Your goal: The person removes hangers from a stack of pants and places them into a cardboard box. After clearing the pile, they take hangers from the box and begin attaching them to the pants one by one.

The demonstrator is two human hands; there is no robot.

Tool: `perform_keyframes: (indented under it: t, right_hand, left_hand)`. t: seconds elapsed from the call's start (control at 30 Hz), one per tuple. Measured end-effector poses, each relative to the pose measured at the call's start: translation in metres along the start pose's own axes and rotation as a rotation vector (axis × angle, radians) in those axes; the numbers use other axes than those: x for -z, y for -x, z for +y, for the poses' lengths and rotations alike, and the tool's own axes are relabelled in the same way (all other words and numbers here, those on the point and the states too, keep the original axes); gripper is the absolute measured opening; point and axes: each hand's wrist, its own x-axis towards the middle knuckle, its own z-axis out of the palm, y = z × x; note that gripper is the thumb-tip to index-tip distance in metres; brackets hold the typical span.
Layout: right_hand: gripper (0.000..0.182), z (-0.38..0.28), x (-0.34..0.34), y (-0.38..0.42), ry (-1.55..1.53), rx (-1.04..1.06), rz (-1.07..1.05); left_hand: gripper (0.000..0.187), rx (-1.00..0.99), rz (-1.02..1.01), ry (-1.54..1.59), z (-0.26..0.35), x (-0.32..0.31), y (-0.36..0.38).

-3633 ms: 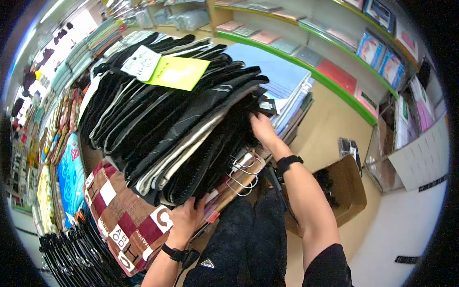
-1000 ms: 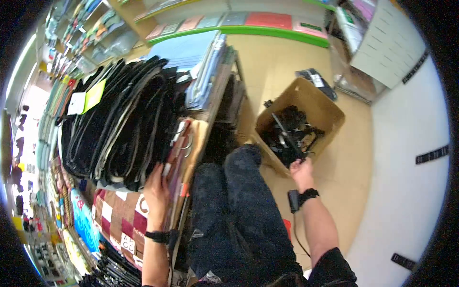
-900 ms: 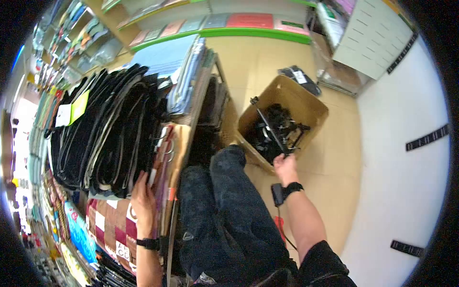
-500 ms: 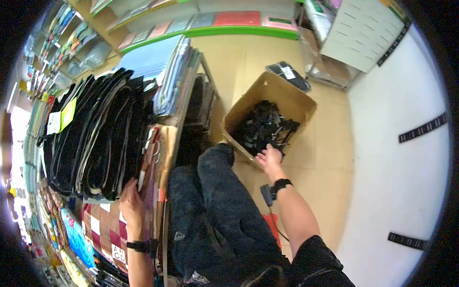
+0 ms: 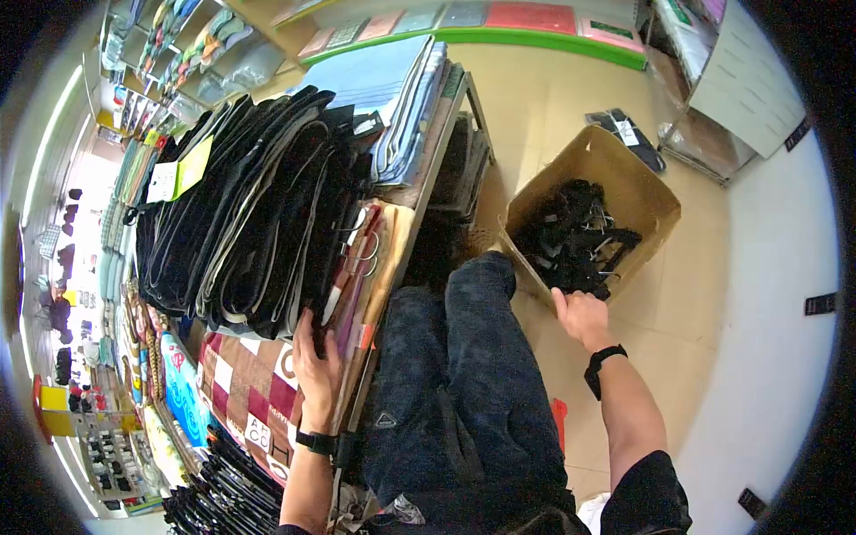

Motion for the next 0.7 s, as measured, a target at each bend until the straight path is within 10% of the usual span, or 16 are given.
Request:
perform_keyframes:
  t: [0.27, 0.7]
  right_hand:
    - [0.082, 0.003, 0.032, -0.014, -0.013, 0.021, -0.305]
    - [0.068, 0.001, 0.02, -0.003, -0.12, -0.102, -0.046]
  left_hand:
    - [0.043, 0.04, 0.047, -0.058, -0.012, -0.003, 0.01]
    - [0.035, 0.216, -0.018, -0.012, -0.011, 0.011, 0.009]
